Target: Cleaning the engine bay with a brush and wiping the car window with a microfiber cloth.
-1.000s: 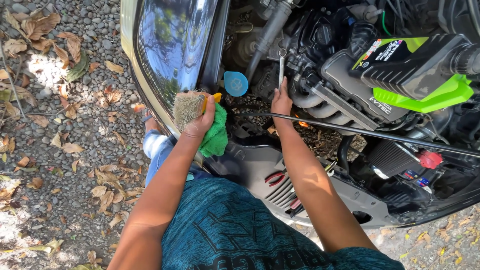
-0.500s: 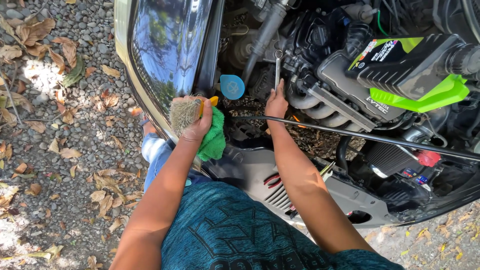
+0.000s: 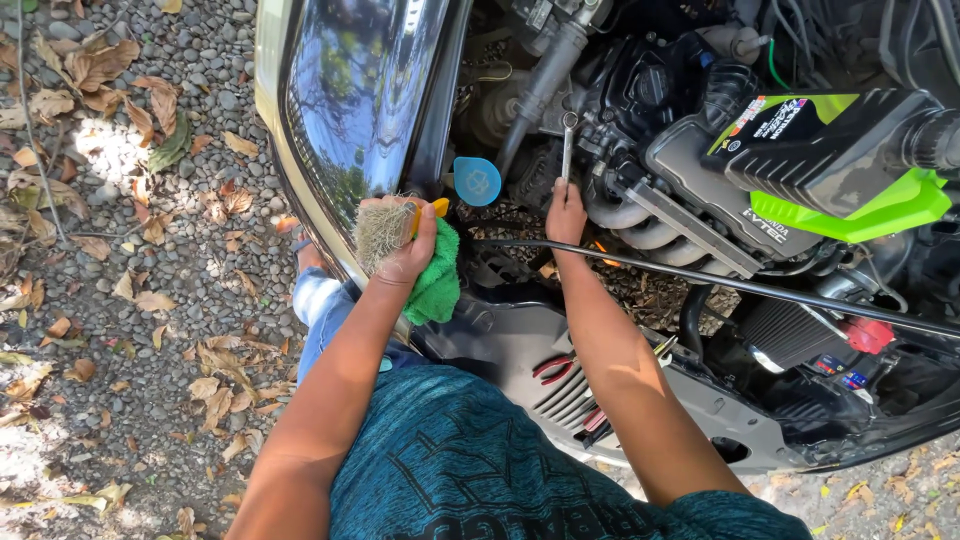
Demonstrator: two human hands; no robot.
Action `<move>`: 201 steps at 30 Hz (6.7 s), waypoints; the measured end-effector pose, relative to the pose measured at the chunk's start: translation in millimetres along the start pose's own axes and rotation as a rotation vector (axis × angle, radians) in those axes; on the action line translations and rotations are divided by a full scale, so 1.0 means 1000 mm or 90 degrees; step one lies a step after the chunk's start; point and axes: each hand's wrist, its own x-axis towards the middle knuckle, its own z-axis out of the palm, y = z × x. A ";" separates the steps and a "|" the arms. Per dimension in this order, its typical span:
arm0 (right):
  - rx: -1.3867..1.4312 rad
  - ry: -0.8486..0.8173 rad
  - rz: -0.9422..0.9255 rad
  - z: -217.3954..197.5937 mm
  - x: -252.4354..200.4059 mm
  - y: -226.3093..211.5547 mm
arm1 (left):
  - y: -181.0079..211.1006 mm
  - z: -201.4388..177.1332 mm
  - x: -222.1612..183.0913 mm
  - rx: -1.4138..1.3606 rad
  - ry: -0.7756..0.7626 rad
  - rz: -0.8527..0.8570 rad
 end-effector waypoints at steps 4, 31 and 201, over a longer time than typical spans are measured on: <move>0.000 -0.008 0.013 0.000 -0.003 -0.005 | 0.009 -0.012 0.008 -0.025 -0.007 0.008; -0.032 0.041 0.063 0.004 -0.004 -0.006 | 0.000 0.001 -0.001 -0.014 -0.010 -0.008; 0.190 0.108 0.096 0.002 0.004 0.003 | -0.001 0.007 -0.003 0.054 0.001 0.001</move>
